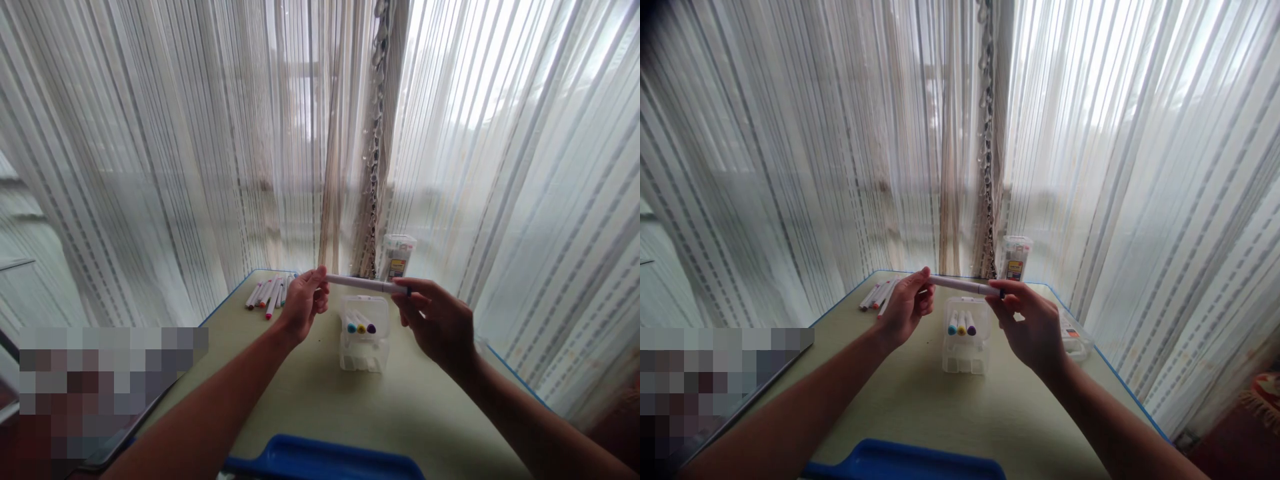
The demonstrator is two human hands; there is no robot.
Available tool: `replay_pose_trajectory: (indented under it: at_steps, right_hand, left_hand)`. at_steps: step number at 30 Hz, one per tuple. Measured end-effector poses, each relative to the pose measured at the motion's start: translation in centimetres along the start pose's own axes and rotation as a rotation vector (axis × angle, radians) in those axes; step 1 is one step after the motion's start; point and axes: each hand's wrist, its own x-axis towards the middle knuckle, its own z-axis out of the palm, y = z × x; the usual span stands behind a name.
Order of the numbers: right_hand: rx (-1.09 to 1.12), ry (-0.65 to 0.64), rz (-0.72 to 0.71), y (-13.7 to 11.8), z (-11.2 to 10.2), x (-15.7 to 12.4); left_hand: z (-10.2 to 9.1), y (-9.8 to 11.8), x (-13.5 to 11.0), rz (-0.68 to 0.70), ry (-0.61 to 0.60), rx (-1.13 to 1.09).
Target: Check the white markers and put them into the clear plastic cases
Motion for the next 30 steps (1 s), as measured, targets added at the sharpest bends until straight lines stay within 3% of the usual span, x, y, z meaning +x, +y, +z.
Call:
replay_pose_trajectory:
  at_steps: [6,12,22,30]
  right_hand:
    - [0.284,0.011,0.215,0.7,0.2,0.8]
    - [0.295,-0.071,0.354,2.8,0.0,1.1]
    - [0.06,-0.157,0.286,3.9,-0.7,0.8]
    - [-0.02,-0.068,0.174,3.8,-0.6,1.0]
  left_hand:
    - [0.0,0.0,-0.1,0.051,-0.009,0.001]
    - [0.2,0.2,-0.6,0.23,-0.052,0.037]
    - [1.6,1.1,-2.4,0.252,-0.118,0.185]
    - [0.8,0.6,-1.6,0.292,-0.084,0.234]
